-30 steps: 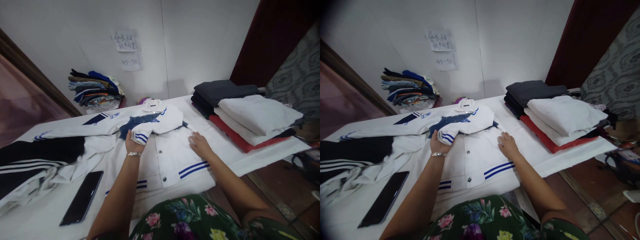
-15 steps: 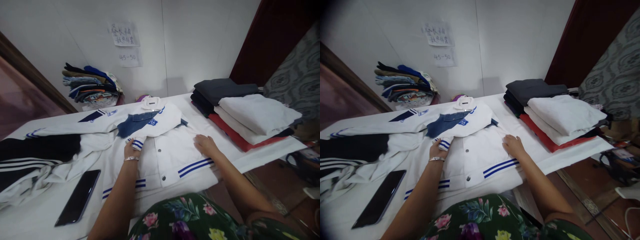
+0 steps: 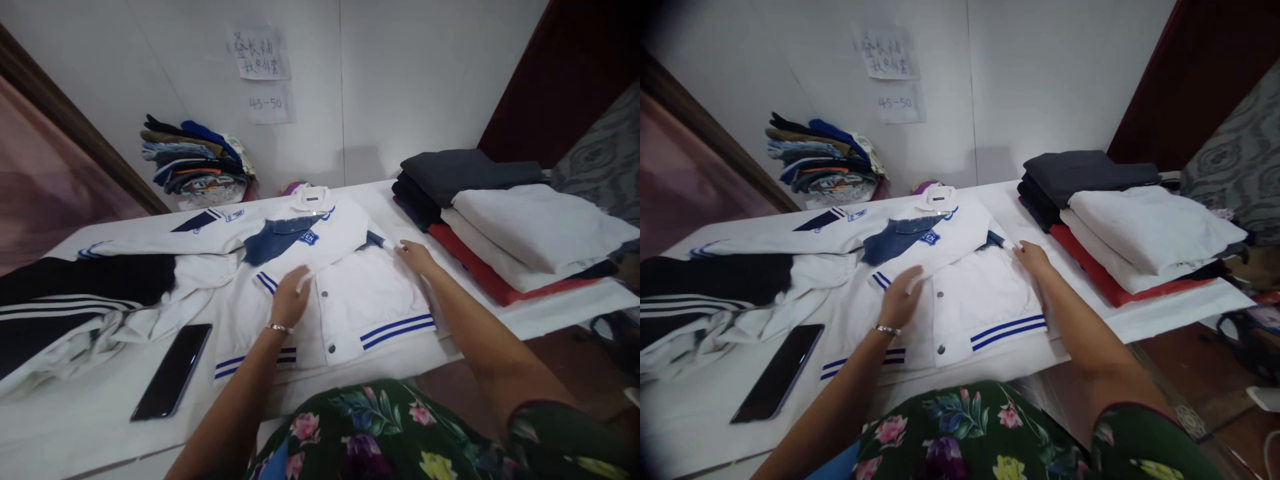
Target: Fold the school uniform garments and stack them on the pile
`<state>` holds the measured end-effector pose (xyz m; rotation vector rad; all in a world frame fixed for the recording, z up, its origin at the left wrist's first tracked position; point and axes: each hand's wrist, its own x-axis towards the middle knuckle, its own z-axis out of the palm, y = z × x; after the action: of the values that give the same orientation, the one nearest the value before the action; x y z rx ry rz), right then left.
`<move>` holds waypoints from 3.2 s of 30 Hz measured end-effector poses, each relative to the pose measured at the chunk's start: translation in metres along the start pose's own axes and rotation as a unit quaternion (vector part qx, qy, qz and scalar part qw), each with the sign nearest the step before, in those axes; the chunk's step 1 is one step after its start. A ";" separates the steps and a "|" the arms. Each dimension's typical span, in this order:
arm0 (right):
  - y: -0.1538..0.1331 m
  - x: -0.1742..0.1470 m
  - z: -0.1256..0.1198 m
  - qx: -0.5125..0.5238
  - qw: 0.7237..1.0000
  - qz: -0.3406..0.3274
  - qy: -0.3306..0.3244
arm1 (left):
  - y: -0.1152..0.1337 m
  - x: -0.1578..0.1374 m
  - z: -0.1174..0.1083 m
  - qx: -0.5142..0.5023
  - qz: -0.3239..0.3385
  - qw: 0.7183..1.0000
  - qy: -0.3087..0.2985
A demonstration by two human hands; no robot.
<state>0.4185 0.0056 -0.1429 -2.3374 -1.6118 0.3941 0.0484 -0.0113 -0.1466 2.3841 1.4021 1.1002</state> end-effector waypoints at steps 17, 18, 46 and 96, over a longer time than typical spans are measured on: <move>-0.002 0.027 0.015 -0.045 0.995 0.061 0.064 | 0.035 -0.040 0.018 0.077 0.091 0.962 -0.247; 0.000 0.026 0.013 -0.038 0.996 0.061 0.058 | 0.034 -0.041 0.016 0.057 0.090 0.966 -0.235; 0.055 -0.129 0.019 -0.068 0.996 -0.041 0.047 | -0.055 -0.074 -0.093 0.321 -0.214 0.920 -0.067; -0.120 -0.146 0.035 0.059 0.932 -0.331 -0.139 | -0.047 0.268 -0.165 0.045 -0.211 0.943 0.254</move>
<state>0.2515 -0.0881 -0.1204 -1.5600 -2.2984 0.6533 -0.0165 0.1958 0.0854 1.7695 2.0373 1.6062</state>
